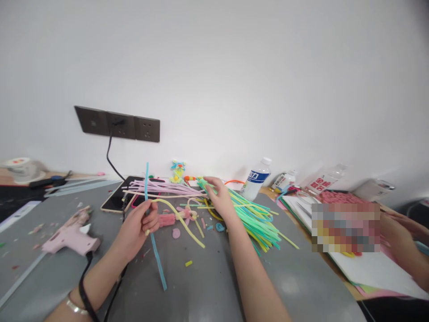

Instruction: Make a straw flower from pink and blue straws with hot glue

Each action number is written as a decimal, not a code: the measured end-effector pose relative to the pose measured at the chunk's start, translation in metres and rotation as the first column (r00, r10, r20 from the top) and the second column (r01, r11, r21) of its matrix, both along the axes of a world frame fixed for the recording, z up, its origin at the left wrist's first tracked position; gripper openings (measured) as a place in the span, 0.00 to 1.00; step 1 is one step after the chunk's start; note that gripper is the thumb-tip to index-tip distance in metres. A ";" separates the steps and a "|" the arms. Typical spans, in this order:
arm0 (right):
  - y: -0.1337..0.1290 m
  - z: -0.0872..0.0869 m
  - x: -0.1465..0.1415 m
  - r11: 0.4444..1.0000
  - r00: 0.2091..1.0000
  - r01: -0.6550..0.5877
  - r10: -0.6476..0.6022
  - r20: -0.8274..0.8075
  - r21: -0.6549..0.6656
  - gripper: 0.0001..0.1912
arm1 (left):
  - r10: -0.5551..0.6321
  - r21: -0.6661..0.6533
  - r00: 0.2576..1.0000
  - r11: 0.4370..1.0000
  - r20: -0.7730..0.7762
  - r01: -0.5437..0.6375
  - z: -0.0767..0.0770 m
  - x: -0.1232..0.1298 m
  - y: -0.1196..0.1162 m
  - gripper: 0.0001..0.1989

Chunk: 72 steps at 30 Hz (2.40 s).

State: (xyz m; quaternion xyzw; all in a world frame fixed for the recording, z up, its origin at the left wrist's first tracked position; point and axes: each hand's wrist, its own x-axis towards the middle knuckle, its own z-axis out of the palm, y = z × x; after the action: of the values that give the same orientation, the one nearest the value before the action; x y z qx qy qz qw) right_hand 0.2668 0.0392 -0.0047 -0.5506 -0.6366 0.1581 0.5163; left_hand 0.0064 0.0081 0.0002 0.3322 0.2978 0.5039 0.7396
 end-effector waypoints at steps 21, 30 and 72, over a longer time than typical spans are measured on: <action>-0.024 -0.008 0.072 0.777 0.791 0.511 -0.260 0.553 -0.367 0.20 | 0.000 0.013 1.000 1.000 -0.021 0.001 -0.002 0.000 0.001 0.15; -0.030 -0.001 0.099 0.807 0.786 0.570 -0.481 0.389 -0.153 0.19 | -0.006 0.011 1.000 1.000 -0.019 0.006 -0.004 -0.002 0.001 0.15; -0.037 0.001 0.092 0.665 0.688 0.690 -0.481 0.543 -0.286 0.18 | -0.006 0.012 1.000 1.000 -0.014 0.006 -0.001 -0.001 0.000 0.14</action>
State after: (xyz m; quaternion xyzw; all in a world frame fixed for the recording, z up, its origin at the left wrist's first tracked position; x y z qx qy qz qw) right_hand 0.3589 0.0024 -0.0035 -0.8574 -0.4559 0.0045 0.2389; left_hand 0.0054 0.0082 -0.0003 0.3409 0.2991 0.5011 0.7370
